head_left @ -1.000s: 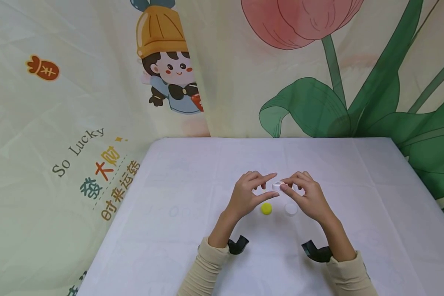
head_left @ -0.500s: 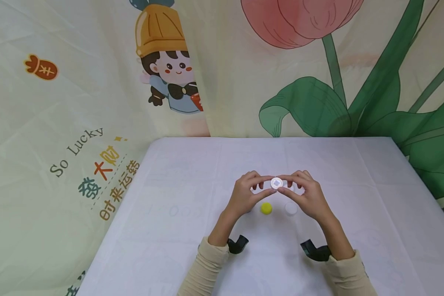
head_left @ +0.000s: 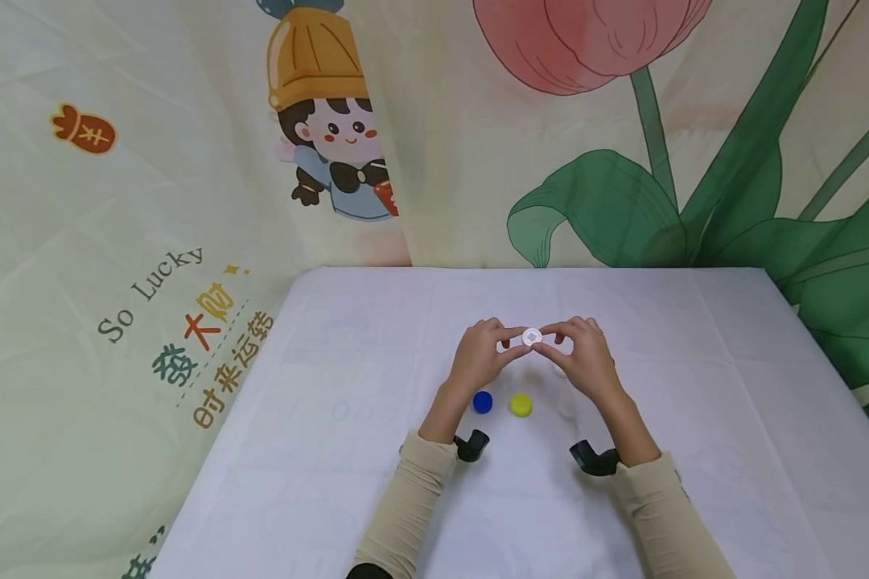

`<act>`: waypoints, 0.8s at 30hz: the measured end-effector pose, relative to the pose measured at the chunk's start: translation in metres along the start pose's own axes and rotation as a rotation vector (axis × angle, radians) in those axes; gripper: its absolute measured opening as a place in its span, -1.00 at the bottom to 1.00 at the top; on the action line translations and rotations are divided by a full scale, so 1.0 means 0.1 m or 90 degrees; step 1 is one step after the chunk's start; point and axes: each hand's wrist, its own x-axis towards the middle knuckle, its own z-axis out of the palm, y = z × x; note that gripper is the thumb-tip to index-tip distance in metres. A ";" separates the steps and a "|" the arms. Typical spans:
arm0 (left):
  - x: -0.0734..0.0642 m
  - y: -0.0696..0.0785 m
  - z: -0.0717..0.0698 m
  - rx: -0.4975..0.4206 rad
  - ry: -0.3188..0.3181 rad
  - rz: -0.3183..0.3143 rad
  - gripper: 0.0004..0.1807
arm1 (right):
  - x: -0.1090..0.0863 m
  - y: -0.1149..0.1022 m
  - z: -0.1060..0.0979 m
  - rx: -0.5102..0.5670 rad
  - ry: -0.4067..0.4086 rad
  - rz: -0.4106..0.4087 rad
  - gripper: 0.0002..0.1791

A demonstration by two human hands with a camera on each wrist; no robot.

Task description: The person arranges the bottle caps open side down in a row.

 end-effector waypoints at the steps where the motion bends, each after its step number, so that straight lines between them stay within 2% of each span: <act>1: 0.02 -0.02 0.03 0.014 -0.014 -0.013 -0.56 | 0.02 0.02 0.03 -0.010 -0.013 0.007 -0.57; 4: 0.06 -0.10 0.11 0.042 -0.036 -0.025 -0.56 | 0.06 0.09 0.13 -0.023 -0.045 0.024 -0.60; 8: 0.05 -0.17 0.23 0.051 -0.046 -0.025 -0.59 | 0.05 0.20 0.26 -0.027 -0.073 0.035 -0.62; 18: 0.04 -0.27 0.46 0.087 -0.087 -0.059 -0.63 | 0.00 0.42 0.49 -0.084 -0.115 0.014 -0.68; 24: 0.03 -0.25 0.52 0.181 -0.101 -0.046 -0.67 | -0.01 0.45 0.57 -0.125 -0.143 0.031 -0.70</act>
